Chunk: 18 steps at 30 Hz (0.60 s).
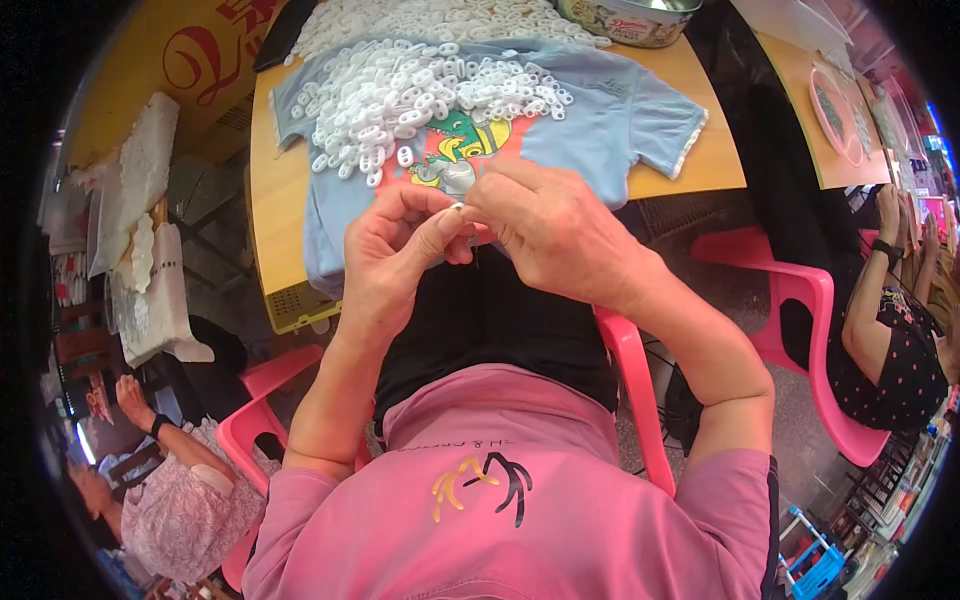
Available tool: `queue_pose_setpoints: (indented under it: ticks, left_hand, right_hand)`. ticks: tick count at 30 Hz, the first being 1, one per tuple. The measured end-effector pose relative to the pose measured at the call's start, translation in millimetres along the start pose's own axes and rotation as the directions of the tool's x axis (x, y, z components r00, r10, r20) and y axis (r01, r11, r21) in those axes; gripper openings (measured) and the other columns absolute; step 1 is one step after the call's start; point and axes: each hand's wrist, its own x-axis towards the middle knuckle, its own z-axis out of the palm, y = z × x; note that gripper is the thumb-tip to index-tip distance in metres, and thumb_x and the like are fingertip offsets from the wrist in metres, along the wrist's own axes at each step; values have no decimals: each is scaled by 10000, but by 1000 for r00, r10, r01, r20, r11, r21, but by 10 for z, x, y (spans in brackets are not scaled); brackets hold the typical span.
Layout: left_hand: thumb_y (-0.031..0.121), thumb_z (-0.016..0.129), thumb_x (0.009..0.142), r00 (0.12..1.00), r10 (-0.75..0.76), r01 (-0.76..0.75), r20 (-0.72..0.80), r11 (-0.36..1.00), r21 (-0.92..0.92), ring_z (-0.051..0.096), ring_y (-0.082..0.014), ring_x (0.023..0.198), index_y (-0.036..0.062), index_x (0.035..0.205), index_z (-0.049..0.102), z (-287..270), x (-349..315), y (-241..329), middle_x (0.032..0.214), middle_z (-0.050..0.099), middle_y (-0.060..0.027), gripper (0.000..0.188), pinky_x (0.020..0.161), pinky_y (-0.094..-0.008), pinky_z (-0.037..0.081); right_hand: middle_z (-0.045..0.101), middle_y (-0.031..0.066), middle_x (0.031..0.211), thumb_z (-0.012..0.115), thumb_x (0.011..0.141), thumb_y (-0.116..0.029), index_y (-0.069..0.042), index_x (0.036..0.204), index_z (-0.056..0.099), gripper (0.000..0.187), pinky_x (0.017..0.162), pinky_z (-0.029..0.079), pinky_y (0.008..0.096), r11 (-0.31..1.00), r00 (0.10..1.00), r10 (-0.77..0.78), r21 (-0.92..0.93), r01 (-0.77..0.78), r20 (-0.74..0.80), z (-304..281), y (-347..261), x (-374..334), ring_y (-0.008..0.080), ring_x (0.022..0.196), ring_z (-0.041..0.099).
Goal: Sorting and arranging a large quantity of small white plastic clips on a workbench.
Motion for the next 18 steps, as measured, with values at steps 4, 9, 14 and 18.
queue_pose_setpoints:
  ticks: [4,9,14,18]
  left_hand:
    - [94,626,937,997,36,-35,-61,999,27,611,-80,713,-8,981,601,-75,-110,6,810,653,-43,114,655,-213,490]
    - [71,621,935,990,3,-1,-140,1000,12,607,-87,706,-11,990,599,-366,-261,22,840,670,-65,101,662,-221,493]
    - [72,610,938,957,36,-38,-288,999,1,609,-119,697,11,1014,595,-707,-369,35,877,671,-81,99,659,-231,483]
    - [70,610,938,934,72,-76,-351,997,2,607,-122,706,17,1015,595,-809,-419,13,885,667,-79,95,662,-238,479]
  right_hand:
    - [574,110,772,616,850,21,12,856,575,42,610,462,359,999,1000,15,51,-15,-8,161,-29,47,288,712,575]
    - [574,101,755,638,857,-22,17,848,589,64,599,458,341,983,999,-1,184,-8,51,340,36,261,268,667,571]
    - [608,124,761,645,888,-180,0,849,632,184,614,471,375,983,986,95,-140,-115,-139,554,322,548,295,679,607]
    - [634,122,818,669,864,-216,-26,858,645,191,627,484,402,902,975,184,-373,-217,-121,719,357,612,315,728,628]
